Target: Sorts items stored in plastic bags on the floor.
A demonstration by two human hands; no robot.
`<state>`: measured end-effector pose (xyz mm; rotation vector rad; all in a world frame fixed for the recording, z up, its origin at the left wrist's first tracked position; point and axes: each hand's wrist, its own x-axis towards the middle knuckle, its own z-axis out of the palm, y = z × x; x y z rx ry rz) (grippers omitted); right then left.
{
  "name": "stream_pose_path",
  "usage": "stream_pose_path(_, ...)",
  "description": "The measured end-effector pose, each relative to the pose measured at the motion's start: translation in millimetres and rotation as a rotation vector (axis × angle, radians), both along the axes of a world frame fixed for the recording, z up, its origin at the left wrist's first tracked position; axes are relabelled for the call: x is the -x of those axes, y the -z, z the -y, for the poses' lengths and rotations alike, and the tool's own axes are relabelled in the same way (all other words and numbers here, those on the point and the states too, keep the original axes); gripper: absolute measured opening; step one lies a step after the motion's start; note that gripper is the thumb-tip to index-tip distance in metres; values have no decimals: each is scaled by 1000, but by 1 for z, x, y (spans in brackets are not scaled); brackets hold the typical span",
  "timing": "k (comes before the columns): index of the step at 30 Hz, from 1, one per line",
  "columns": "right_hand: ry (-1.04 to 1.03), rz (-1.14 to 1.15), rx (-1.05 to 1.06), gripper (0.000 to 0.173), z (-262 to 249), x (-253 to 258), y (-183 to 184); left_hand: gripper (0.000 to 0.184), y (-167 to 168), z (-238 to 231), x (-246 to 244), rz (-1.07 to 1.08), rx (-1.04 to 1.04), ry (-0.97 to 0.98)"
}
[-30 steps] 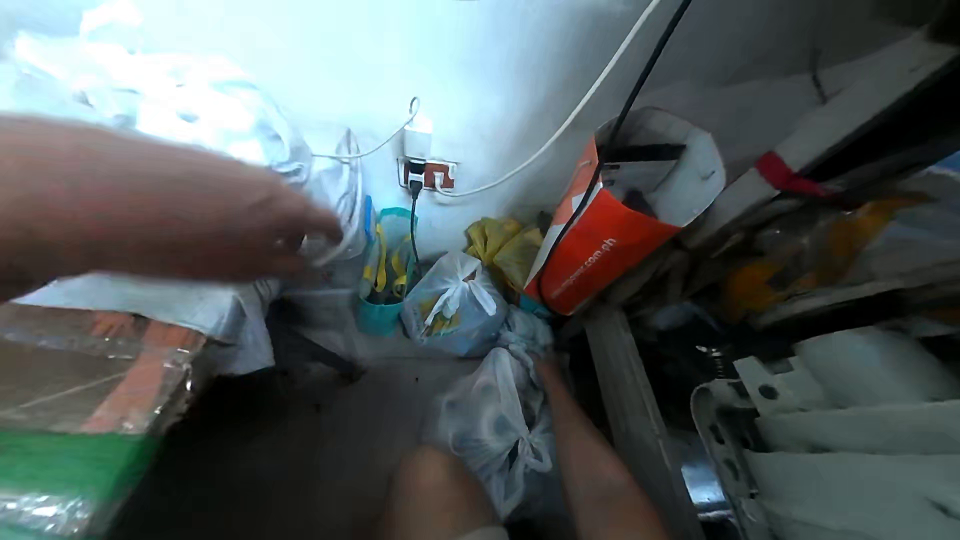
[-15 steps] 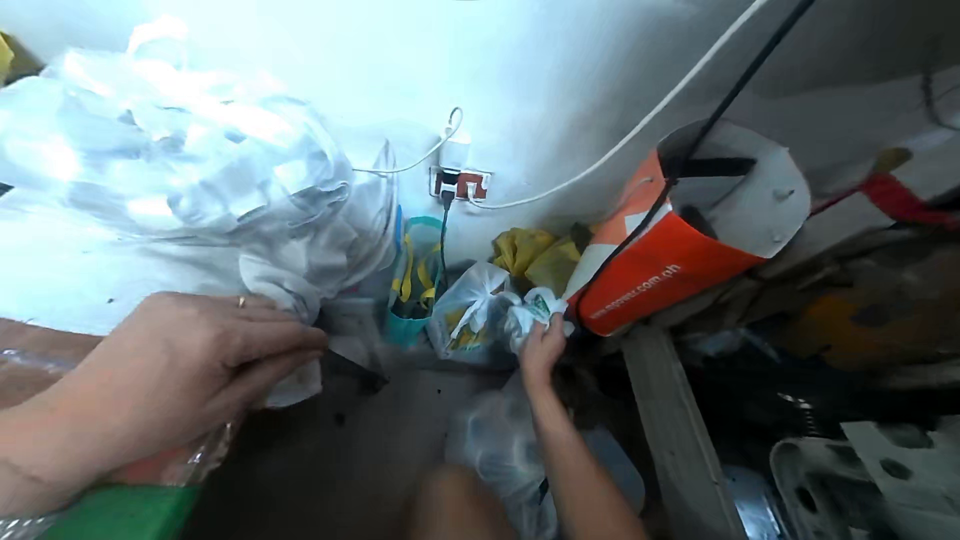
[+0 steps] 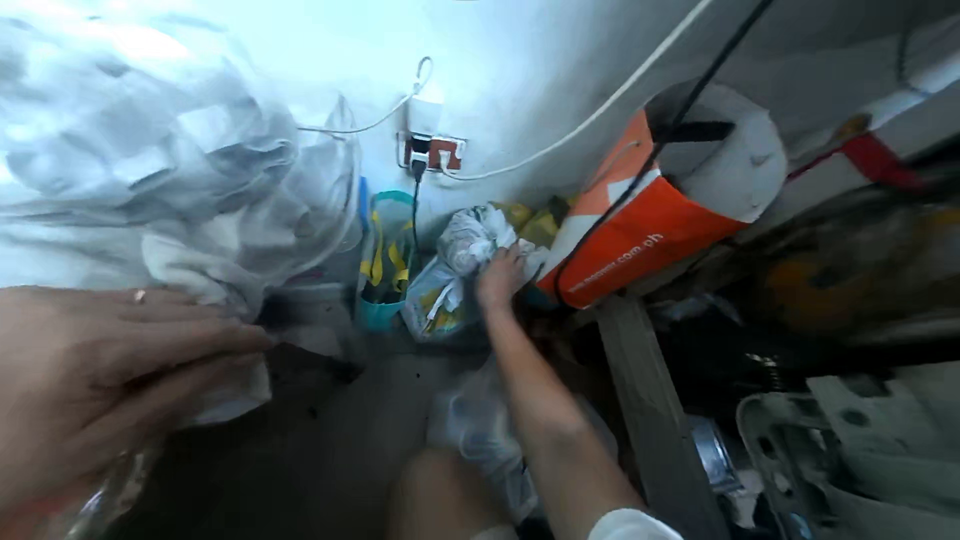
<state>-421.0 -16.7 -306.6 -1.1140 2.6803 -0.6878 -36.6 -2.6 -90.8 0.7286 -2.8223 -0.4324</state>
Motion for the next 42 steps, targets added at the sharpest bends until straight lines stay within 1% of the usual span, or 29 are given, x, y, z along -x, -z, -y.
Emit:
stream_pose_path(2,92,69,90,51,-17,-27,-3,25,4,2,-1,-52,-45,51)
stream_pose_path(3,115,102,167,59,-32,-41,-5,27,9,4,-1,-87,-39,84)
stream_pose_path(4,108,142,229,67,-52,-56,-7,27,12,5,-2,-103,-49,88)
stream_pose_path(5,66,193,261,70,-75,-70,-6,27,15,5,-3,-101,-58,75)
stream_pose_path(6,-9,244,256,68,-102,-83,-3,26,17,5,-3,-100,-62,57)
stream_pose_path(7,-97,304,213,61,-128,-93,4,25,18,3,-2,-105,-68,31)
stream_pose_path(9,-265,386,63,38,-170,-104,23,25,21,1,0,-129,-73,7)
stream_pose_path(10,-353,414,-54,34,-186,-106,30,25,22,1,1,-150,-71,4)
stream_pose_path(11,-438,414,-155,35,-200,-108,38,24,24,0,1,-172,-77,-5)
stream_pose_path(13,-565,389,-293,36,-215,-109,49,21,22,-1,3,-168,-99,-20)
stream_pose_path(18,-794,293,-446,35,-220,-104,62,22,19,1,-1,-119,-105,3)
stream_pose_path(21,-970,119,-487,29,-227,-101,66,25,14,1,-1,-134,-86,34)
stream_pose_path(22,-987,101,-510,30,-223,-99,65,27,14,2,-1,-146,-69,59)
stream_pose_path(25,-906,104,-555,40,-196,-81,62,27,9,1,-3,-126,-55,63)
stream_pose_path(28,-778,17,-475,43,-163,-55,68,24,1,-4,1,-55,-39,-12)
stream_pose_path(30,-673,-11,-419,46,-144,-38,67,24,-3,-2,0,-4,-15,-23)
stream_pose_path(32,-559,-8,-415,46,-128,-26,66,26,-6,0,2,-48,51,18)
stream_pose_path(33,-500,-2,-404,42,-123,-25,67,30,-4,2,3,-90,107,46)
stream_pose_path(35,-379,44,-326,36,-118,-36,60,34,0,4,5,-140,203,82)
stream_pose_path(37,-303,209,-279,34,-115,-61,33,33,0,3,7,-166,267,91)
stream_pose_path(38,-312,309,-262,32,-115,-77,17,31,-1,3,9,-177,286,95)
stream_pose_path(40,-436,475,-236,33,-125,-116,-5,28,-2,3,11,-187,299,107)
stream_pose_path(41,-539,530,-261,34,-132,-138,-12,26,-2,3,11,-183,286,110)
stream_pose_path(42,-658,561,-337,36,-140,-159,-17,24,-3,3,10,-179,252,108)
